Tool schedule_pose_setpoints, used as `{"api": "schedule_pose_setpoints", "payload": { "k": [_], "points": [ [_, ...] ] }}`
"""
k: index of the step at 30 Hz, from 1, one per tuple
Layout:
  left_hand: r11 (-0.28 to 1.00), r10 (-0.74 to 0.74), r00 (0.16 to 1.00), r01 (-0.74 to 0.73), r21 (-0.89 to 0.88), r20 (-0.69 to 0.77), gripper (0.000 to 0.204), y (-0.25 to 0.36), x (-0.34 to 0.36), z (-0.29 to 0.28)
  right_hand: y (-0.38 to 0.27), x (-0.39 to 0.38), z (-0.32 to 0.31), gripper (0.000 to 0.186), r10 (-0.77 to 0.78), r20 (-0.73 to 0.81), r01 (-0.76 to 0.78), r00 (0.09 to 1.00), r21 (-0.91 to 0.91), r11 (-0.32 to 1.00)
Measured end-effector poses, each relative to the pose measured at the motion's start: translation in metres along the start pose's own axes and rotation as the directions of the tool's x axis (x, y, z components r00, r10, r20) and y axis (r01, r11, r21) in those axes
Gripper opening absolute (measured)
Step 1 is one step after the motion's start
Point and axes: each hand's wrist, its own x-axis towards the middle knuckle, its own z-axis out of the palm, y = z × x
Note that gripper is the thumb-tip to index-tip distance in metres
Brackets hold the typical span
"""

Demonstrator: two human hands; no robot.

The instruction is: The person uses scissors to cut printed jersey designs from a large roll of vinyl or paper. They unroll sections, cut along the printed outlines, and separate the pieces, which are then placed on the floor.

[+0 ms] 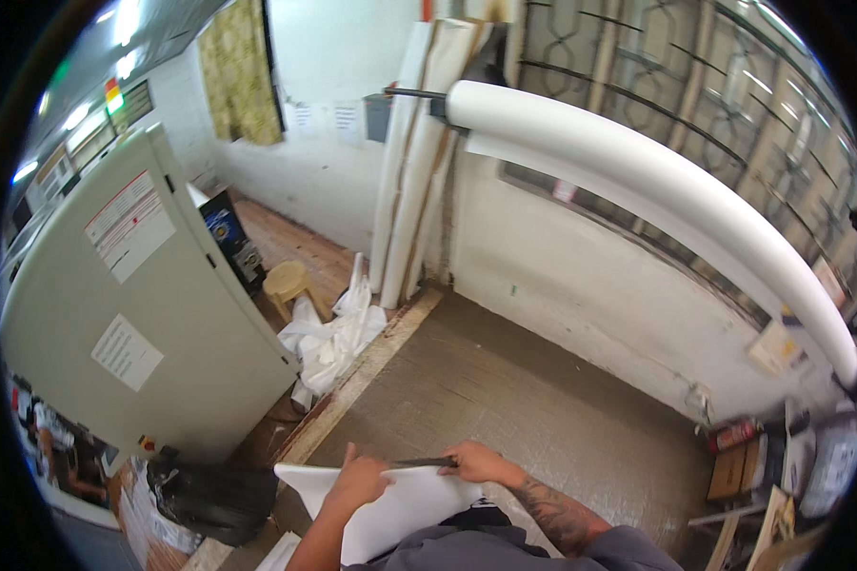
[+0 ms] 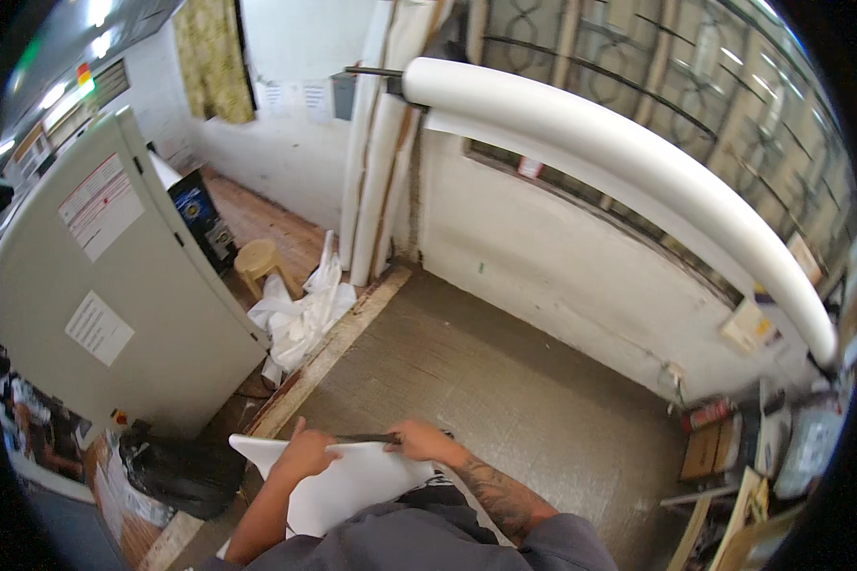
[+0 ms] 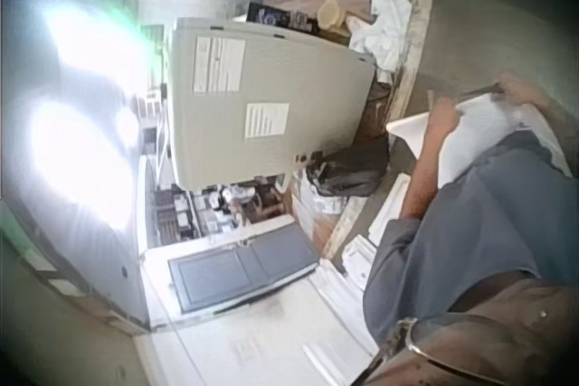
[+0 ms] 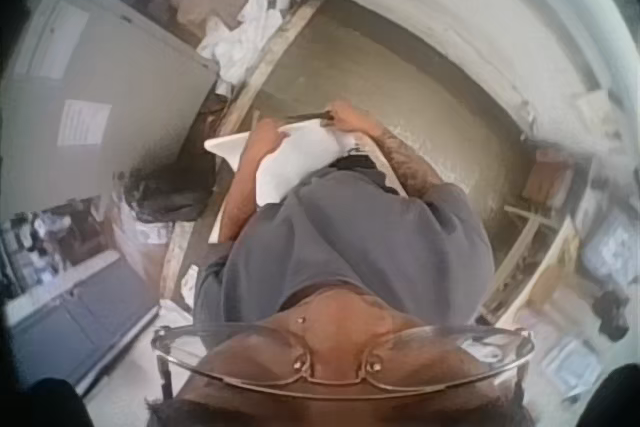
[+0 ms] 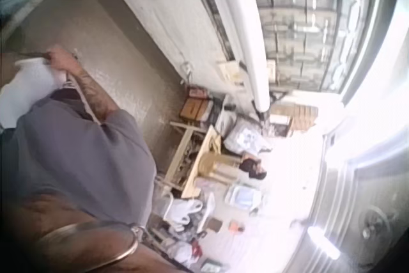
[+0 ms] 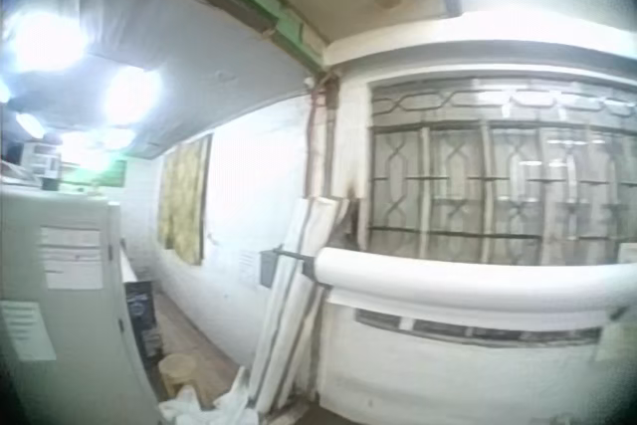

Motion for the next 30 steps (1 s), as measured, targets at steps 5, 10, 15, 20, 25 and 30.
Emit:
{"api": "schedule_pose_setpoints", "payload": {
  "k": [5, 10, 15, 20, 25, 30],
  "points": [
    [0.903, 0.376, 0.902, -0.408, -0.134, -0.211, 0.015, 0.010, 0.055, -0.066, 0.061, 0.079, -0.104, 0.027, 0.025, 0.036, -0.025, 0.999, 0.011, 1.000],
    [0.680, 0.644, 0.643, -0.729, -0.076, -0.414, 0.010, 0.023, 0.112, -0.100, 0.061, 0.161, -0.172, 0.034, 0.091, 0.138, -0.083, 0.986, -0.061, 0.995],
    [0.795, 0.430, 0.728, -0.585, -0.158, -0.534, 0.005, -0.024, 0.198, -0.142, 0.016, 0.245, -0.180, 0.037, -0.140, -0.484, 0.181, 0.864, 0.038, 0.983],
    [0.479, 0.098, 0.672, -0.678, -0.557, -0.734, 0.008, -0.124, 0.291, -0.200, -0.001, 0.325, -0.184, 0.031, 0.237, -0.266, -0.195, 0.934, 0.177, 0.965],
    [0.588, -0.128, 0.676, -0.537, -0.605, -0.726, 0.014, -0.278, 0.376, -0.255, 0.074, 0.402, -0.168, 0.023, 0.237, -0.342, -0.267, 0.909, -0.043, 0.963],
    [0.774, -0.471, 0.675, 0.007, -0.634, -0.568, 0.025, -0.508, 0.443, -0.249, 0.216, 0.355, -0.134, 0.022, 0.487, -0.419, -0.571, 0.766, -0.096, 0.815]
  ]
}}
